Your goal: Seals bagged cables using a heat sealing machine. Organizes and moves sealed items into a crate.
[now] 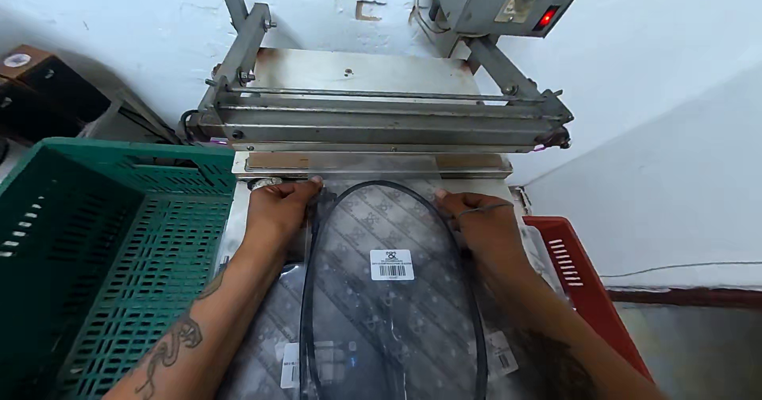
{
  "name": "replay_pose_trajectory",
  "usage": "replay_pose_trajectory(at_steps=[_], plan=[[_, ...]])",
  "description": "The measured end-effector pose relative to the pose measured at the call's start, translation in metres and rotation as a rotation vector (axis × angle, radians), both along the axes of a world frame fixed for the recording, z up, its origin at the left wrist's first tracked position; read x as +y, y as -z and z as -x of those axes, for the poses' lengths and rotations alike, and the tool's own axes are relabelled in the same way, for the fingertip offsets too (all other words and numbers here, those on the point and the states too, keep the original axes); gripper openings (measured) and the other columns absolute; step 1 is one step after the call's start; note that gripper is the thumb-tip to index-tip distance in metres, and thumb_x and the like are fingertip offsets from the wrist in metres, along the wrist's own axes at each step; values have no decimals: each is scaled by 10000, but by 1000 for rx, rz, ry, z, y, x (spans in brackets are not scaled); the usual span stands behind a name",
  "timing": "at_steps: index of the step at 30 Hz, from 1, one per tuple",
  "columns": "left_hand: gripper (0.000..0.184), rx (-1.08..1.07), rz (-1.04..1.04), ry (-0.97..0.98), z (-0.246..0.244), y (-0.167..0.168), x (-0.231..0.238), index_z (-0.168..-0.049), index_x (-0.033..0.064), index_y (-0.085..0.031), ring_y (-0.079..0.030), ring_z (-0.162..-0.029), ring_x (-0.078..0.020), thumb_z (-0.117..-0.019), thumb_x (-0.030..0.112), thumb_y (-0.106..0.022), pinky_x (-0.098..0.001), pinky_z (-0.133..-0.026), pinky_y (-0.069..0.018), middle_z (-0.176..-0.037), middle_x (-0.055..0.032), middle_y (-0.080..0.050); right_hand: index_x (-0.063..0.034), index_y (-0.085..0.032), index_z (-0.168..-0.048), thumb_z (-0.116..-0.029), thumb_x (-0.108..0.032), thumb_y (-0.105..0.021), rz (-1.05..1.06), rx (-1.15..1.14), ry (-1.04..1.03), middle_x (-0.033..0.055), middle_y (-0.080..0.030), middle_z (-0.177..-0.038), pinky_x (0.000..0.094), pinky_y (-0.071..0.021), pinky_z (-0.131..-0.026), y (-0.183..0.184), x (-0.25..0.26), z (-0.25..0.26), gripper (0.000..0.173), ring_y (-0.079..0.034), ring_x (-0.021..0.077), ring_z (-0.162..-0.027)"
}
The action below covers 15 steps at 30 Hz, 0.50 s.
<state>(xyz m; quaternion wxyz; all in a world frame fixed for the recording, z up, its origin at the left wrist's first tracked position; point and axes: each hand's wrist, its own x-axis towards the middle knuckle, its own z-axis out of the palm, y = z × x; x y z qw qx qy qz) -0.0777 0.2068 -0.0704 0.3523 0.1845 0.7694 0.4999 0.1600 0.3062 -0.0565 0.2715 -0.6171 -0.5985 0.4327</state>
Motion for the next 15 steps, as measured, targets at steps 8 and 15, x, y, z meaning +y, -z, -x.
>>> replay_pose_trajectory(at_steps=[8,15], plan=[[285,-4,-45,0,2,6,0,-769,87,-724,-509,-490,-58,-969,290,-716,-249,-489,-445,-616,5,-616,-88,-725,-874,-983,-284,-698,-45,-20,-31,2,-670,-721,282,-481,-570,7,3,-1,226,-582,77,-603],[301,75,-12,-6,-2,4,5,-806,69,-725,-564,-580,-92,-956,329,-732,-320,-585,-496,-687,-24,-644,-38,-753,-931,-968,-270,-725,-14,-143,-48,108,-696,-854,464,-501,-730,0,8,6,237,-635,215,-783]])
